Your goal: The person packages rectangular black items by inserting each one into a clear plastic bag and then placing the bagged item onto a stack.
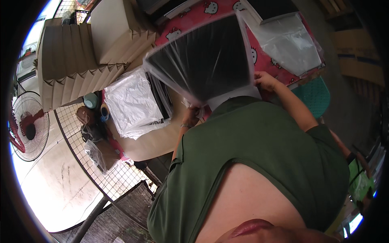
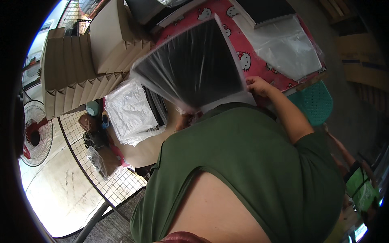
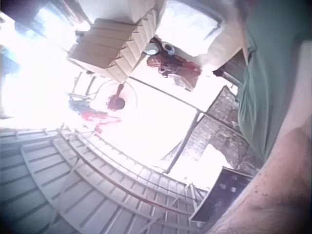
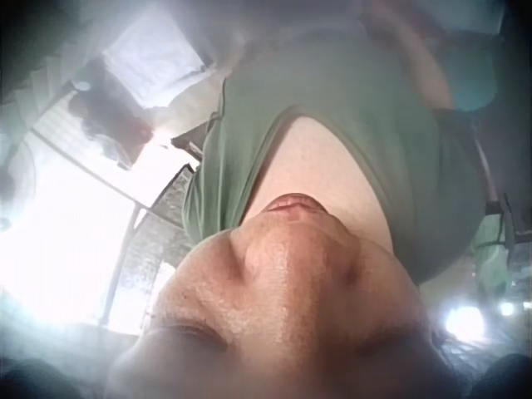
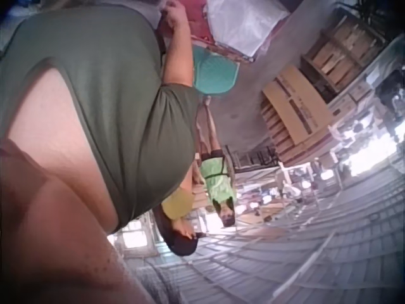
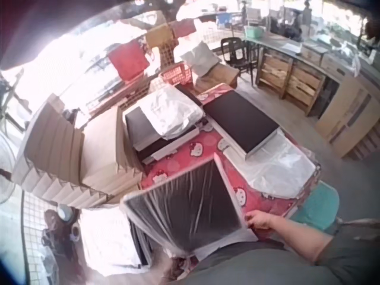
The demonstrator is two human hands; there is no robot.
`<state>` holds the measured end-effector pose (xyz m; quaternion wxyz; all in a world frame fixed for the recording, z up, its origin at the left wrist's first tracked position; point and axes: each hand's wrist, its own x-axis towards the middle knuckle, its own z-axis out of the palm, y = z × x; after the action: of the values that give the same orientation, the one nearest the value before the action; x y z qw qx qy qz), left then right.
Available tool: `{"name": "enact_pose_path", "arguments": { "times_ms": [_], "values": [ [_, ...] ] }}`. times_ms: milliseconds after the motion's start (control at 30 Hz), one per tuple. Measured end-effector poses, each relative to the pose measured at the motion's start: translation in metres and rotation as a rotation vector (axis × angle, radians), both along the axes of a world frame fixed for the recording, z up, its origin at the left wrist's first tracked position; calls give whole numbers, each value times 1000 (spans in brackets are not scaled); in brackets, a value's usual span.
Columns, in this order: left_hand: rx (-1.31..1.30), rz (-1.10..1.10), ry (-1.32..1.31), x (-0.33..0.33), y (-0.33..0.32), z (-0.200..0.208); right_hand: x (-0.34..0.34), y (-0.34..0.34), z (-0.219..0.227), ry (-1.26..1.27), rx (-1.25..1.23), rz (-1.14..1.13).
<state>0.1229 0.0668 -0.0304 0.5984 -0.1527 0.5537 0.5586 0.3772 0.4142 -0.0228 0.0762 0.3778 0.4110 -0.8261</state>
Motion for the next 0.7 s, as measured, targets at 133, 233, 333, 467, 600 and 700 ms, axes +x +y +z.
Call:
{"name": "enact_pose_path", "arguments": {
  "times_ms": [133, 233, 333, 467, 600, 700],
  "values": [
    [-13, -132, 265, 19, 11, 10, -6, -9, 8, 53, -14, -144],
    [-183, -250, 287, 29, 12, 10, -11, -25, 30, 25, 261, -122],
    [-430, -559, 579, 49, 0, -17, 9, -31, 13, -65, 475, 173],
    [-685, -688, 752, 83, -53, -77, 13, -36, 17, -18, 770, 490],
    [-440, -551, 824, 82, -21, -16, 27, -32, -23, 88, 983, 596],
    [-364, -197, 816, 88, -12, 67, -27, -29, 47, 18, 755, 605]
  ]
}}
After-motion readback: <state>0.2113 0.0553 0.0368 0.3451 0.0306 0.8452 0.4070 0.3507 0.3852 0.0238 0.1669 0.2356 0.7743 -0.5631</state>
